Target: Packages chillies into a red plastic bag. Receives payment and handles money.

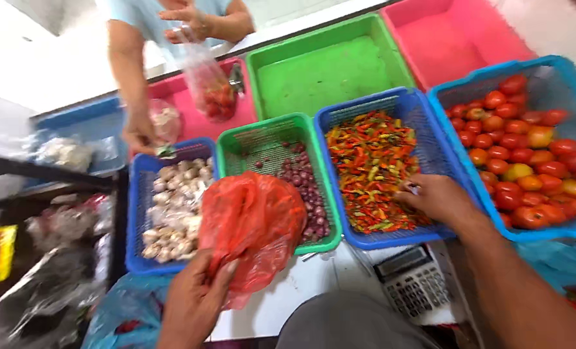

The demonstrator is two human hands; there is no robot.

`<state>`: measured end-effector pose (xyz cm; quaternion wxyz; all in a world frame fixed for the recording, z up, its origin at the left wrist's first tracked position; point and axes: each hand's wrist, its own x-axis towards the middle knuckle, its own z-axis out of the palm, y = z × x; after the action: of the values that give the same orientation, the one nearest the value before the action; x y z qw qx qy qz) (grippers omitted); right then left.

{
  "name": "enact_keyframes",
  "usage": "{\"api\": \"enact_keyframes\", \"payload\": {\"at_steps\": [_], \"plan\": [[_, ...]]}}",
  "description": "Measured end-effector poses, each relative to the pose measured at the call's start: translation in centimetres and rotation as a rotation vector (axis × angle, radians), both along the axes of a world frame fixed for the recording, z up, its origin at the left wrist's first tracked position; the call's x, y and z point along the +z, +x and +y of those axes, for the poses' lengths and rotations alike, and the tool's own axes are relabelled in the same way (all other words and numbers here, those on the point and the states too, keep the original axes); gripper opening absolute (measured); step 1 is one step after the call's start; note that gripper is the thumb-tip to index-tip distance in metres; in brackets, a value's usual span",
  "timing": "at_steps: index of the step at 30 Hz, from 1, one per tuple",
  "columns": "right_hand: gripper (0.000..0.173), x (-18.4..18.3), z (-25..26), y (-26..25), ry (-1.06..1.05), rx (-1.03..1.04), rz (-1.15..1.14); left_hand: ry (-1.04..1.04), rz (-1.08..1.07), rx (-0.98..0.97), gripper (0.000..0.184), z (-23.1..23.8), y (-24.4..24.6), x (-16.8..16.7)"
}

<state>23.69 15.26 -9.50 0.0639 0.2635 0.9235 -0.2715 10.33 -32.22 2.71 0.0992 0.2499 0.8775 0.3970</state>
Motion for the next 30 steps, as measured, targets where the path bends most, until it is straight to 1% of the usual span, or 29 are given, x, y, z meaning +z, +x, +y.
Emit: {"api": "enact_keyframes", "payload": {"at_steps": [3, 6, 10, 12, 13, 15, 16, 17, 18, 19, 20, 21, 22, 23, 24, 25, 26, 27, 28, 30], "plan": [[0.028, -1.0, -0.1, -0.8, 0.104, 0.016, -0.011, -0.028, -0.020, -0.087, 0.020, 1.2, 0.6, -1.2], [0.028, -1.5, -0.5, -1.2, 0.140, 0.034, -0.021, -0.070, 0.001, -0.162, 0.023, 1.8, 1.0, -1.8], [0.026, -1.5, -1.0, -1.2, 0.143, 0.024, -0.045, -0.032, 0.044, -0.117, 0.027, 0.8, 0.9, -1.4], [0.031, -1.3, -1.1, -1.0, 0.055, -0.029, 0.004, 0.018, 0.063, -0.081, 0.031, 0.0, 0.8, -0.9], [0.034, -1.0, -1.2, -1.1, -0.041, -0.076, 0.067, 0.053, 0.078, -0.056, 0.033, -0.4, 0.6, -0.7], [0.036, 0.5, -2.8, -1.8, -0.346, -0.229, 0.231, 0.139, 0.129, 0.021, 0.034, -1.0, 0.3, -0.5], [0.031, 1.4, -4.2, -2.5, -0.578, -0.322, 0.314, 0.194, 0.170, 0.068, 0.034, -1.1, 0.2, -0.4], [0.036, 2.4, -5.8, -3.2, -0.882, -0.410, 0.395, 0.262, 0.220, 0.110, 0.032, -1.1, 0.2, -0.2], [0.053, 3.2, -7.1, -3.6, -1.183, -0.470, 0.456, 0.331, 0.273, 0.137, 0.030, -0.7, 0.2, 0.0], [0.071, 3.8, -8.1, -3.8, -1.414, -0.485, 0.498, 0.394, 0.323, 0.151, 0.028, 0.0, 0.3, 0.3], [0.086, 4.4, -9.1, -4.0, -1.564, -0.459, 0.518, 0.442, 0.365, 0.146, 0.025, 1.0, 0.4, 0.7], [0.095, 4.9, -10.1, -4.3, -1.661, -0.419, 0.529, 0.464, 0.391, 0.120, 0.022, 2.0, 0.6, 1.2], [0.100, 5.4, -11.3, -4.7, -1.726, -0.395, 0.539, 0.450, 0.404, 0.082, 0.020, 3.2, 0.9, 1.6], [0.100, 6.0, -12.5, -5.2, -1.769, -0.375, 0.542, 0.411, 0.409, 0.037, 0.021, 4.5, 1.2, 1.9], [0.095, 6.6, -13.8, -5.6, -1.792, -0.365, 0.544, 0.359, 0.415, -0.010, 0.024, 5.9, 1.3, 1.9], [0.082, 7.2, -15.0, -6.0, -1.802, -0.356, 0.545, 0.306, 0.420, -0.055, 0.028, 7.1, 1.2, 1.9], [0.066, 7.8, -16.2, -6.5, -1.790, -0.349, 0.544, 0.261, 0.430, -0.089, 0.031, 8.0, 0.8, 1.9], [0.051, 8.6, -17.2, -7.0, -1.744, -0.349, 0.537, 0.227, 0.458, -0.095, 0.032, 8.4, 0.1, 2.2], [0.044, 9.3, -17.9, -7.7, -1.682, -0.321, 0.524, 0.210, 0.498, -0.069, 0.032, 8.1, -0.9, 2.8], [0.042, 10.6, -18.9, -9.1, -1.511, -0.234, 0.540, 0.243, 0.573, 0.079, 0.030, 5.4, -3.8, 4.1]]}}
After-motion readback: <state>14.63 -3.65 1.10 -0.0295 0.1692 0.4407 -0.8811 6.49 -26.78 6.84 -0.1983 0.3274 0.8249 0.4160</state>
